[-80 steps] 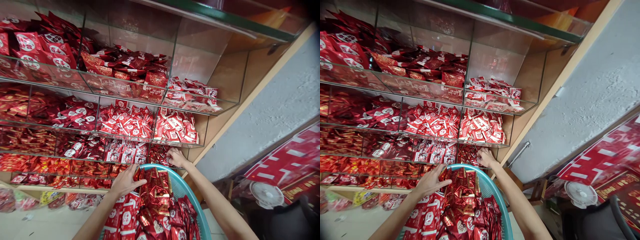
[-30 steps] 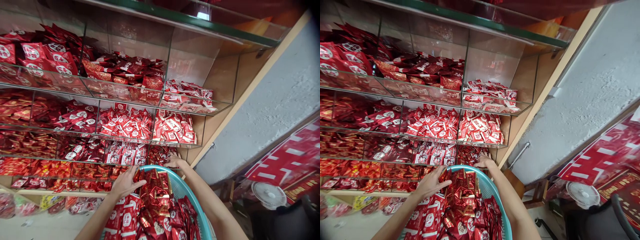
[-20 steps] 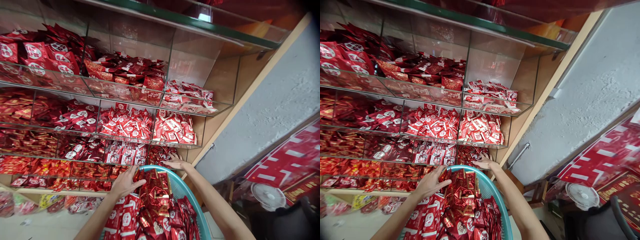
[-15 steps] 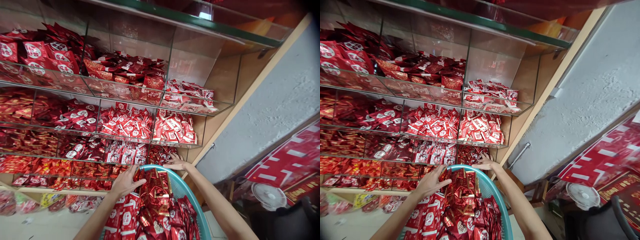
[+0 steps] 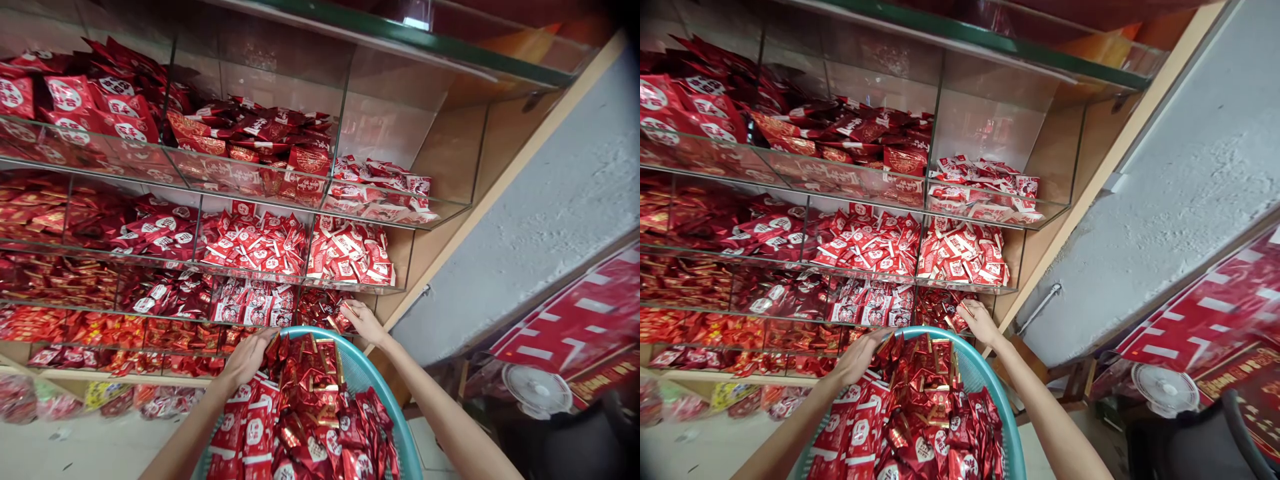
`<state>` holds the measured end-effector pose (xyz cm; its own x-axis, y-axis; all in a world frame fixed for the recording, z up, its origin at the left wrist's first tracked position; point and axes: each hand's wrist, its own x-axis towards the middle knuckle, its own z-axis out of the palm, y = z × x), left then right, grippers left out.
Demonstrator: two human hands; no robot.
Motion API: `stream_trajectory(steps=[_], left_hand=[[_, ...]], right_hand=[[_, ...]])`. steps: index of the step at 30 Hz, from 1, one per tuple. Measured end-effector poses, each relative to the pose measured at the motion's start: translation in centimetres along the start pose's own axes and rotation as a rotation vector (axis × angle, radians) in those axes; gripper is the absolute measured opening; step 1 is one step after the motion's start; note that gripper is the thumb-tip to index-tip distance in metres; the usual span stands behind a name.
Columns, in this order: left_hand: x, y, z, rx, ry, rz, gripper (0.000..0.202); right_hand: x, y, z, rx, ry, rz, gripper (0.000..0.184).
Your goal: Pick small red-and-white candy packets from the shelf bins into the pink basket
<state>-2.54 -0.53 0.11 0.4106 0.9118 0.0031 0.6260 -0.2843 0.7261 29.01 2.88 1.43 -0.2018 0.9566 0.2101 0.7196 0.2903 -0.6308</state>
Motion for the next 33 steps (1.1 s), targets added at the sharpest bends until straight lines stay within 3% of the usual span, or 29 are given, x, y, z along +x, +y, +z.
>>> stream_trajectory(steps=[3, 6, 13, 18, 28, 33], left_hand=[[0.2, -0.2, -0.1, -0.012, -0.007, -0.020, 0.050], [0.4, -0.1, -0.1, 0.038, -0.010, -0.067, 0.047], [0.2, 0.2, 0.1, 0.102, 0.016, -0.077, 0.044], [0.1, 0.5, -0.1, 0.127, 0.013, -0.089, 0.045], [0.1, 0.8, -0.2, 0.170, 0.004, -0.106, 0.044], [0.2, 0.5, 0.1, 0.161, 0.001, -0.093, 0.043]], right_hand=[[-0.4, -1.9, 0.4, 0.117, 0.034, 0.008, 0.052], [-1.1, -3.6, 1.8, 0.126, 0.042, 0.112, 0.051], [-2.3, -6.1, 4.8, -0.124, -0.052, 0.277, 0.044], [-2.9, -7.4, 6.0, -0.212, -0.042, 0.363, 0.040], [-3.4, -8.0, 5.4, -0.303, 0.005, 0.347, 0.034], [-3.4, -9.3, 6.8, -0.328, -0.028, 0.333, 0.041]])
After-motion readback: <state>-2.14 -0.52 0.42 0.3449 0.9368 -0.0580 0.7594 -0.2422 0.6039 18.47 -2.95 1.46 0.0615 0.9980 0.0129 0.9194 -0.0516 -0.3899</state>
